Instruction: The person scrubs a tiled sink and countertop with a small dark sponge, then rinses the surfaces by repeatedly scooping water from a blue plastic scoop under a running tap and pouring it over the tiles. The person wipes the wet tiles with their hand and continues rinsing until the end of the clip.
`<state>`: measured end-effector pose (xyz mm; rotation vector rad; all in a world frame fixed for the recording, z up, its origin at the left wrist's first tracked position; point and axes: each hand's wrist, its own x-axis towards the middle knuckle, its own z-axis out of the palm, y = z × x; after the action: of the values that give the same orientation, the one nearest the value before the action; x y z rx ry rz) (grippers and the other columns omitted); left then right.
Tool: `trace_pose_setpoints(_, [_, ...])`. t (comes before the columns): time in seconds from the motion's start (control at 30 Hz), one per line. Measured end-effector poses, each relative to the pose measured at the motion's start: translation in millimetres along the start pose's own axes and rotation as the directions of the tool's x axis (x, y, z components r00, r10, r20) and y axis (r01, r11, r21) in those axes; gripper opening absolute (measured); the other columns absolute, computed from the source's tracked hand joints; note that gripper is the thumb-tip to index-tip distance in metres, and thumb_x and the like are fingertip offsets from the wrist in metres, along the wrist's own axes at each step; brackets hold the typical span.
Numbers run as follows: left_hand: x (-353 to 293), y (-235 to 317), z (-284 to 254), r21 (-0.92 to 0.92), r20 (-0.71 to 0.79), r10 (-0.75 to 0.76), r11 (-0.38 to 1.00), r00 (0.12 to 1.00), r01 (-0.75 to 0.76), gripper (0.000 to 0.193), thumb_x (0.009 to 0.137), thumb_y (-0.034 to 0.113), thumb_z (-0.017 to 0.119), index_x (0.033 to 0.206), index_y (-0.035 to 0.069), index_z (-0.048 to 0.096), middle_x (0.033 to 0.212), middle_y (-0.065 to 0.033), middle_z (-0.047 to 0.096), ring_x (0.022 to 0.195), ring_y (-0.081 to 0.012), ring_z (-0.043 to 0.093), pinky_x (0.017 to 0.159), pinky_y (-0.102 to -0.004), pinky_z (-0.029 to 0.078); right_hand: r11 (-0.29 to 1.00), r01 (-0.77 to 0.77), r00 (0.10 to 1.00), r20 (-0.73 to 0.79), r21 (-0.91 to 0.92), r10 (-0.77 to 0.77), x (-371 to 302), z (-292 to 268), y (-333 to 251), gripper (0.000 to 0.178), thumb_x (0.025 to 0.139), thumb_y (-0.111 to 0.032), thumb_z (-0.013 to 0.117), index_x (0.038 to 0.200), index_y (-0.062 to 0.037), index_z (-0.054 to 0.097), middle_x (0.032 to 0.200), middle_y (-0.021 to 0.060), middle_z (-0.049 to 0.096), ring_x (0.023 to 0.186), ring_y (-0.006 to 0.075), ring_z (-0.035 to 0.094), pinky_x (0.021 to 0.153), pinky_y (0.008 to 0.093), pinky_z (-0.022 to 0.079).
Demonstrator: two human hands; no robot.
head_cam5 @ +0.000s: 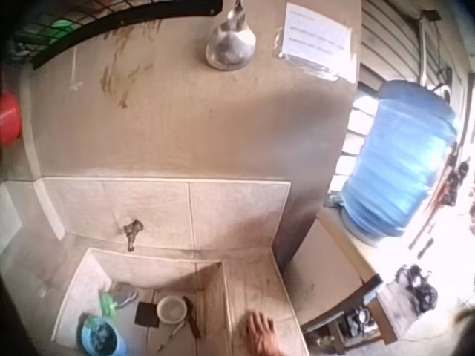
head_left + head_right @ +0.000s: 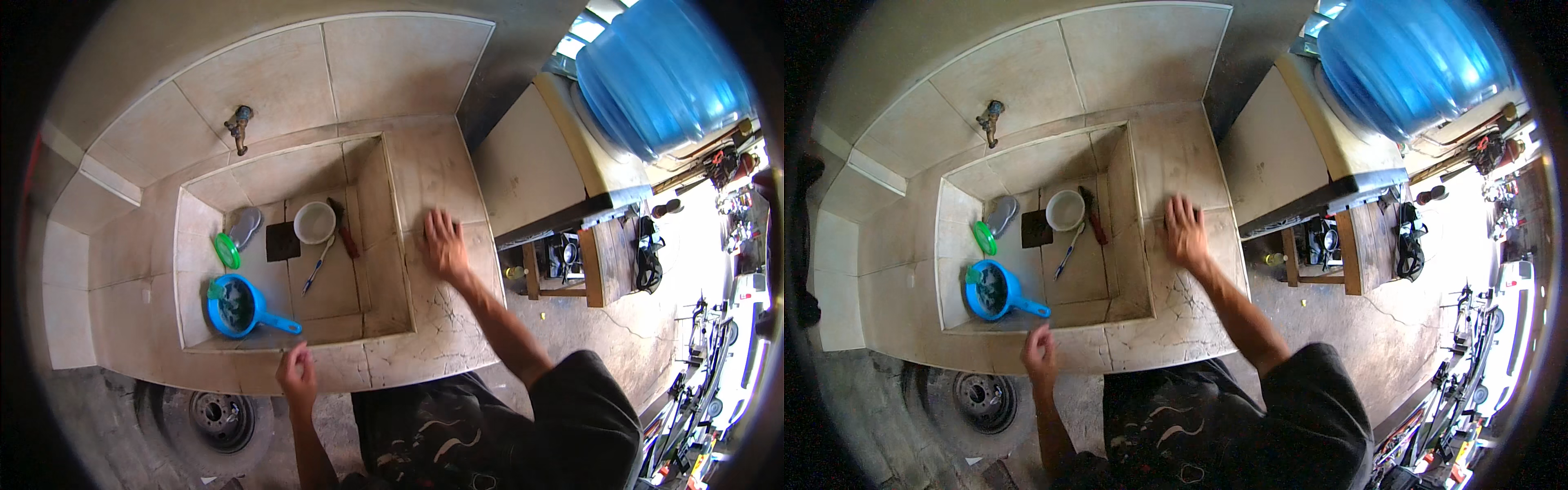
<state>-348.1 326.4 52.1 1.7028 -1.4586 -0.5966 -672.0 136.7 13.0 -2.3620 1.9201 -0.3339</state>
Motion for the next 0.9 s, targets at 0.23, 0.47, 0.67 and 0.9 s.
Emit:
trace_pose_setpoints(0.23, [-57.5,2.8,-29.7,0.103,-0.352,-0.348,0.908,0.869,0.405,0.014,0.082,0.008,0.056,0.093,-0.001,0.06,0.081,-0.0127,0.061,0.072,-0.0227,0.058,0.065,-0.0309,0.046,0.969,0.06,0.968,-0.223,-0.238,-0.114,56.5,36.4,43.8,0.062,0.082,-0.032,0.055,0.132,0.0013,0.035,0.137,0.0207,0.035,0.125,0.0349,0.036,0.096,0.0511,0.033])
trace_pose_setpoints(0.47, [-51.5,44.5,16.4,0.153,-0.07,-0.254,0.953,0.965,0.262,0.012,0.084,0.008,0.054,0.09,-0.001,0.06,0.081,-0.0131,0.061,0.071,-0.0229,0.058,0.067,-0.0327,0.047,0.909,0.144,0.951,-0.198,-0.391,-0.236,212.8,77.7,169.5,0.042,0.084,-0.026,0.049,0.113,0.0047,0.047,0.124,0.024,0.042,0.11,0.0378,0.045,0.084,0.0478,0.044])
trace_pose_setpoints(0.67, [-4.1,35.8,25.5,0.027,0.024,-0.074,0.997,0.997,0.074,0.01,0.081,0.001,0.054,0.089,-0.001,0.06,0.078,-0.0127,0.061,0.068,-0.0241,0.058,0.066,-0.0321,0.047,0.98,-0.093,0.973,0.192,-0.176,0.126,-85.1,-21.7,50.7,0.07,0.088,-0.041,0.04,0.136,0.0074,0.023,0.141,0.029,0.022,0.132,0.0425,0.019,0.104,0.0577,0.016])
trace_pose_setpoints(0.9, [9.7,38.7,27.4,-0.244,-0.168,-0.186,0.959,0.968,0.142,0.01,0.084,0.001,0.055,0.092,-0.002,0.06,0.079,-0.0121,0.06,0.071,-0.0208,0.059,0.063,-0.0294,0.048,0.959,0.142,0.907,-0.355,-0.244,-0.225,70.9,54.5,126.8,0.045,0.083,-0.028,0.054,0.117,0.0005,0.043,0.124,0.0247,0.044,0.112,0.0391,0.045,0.084,0.0524,0.038])
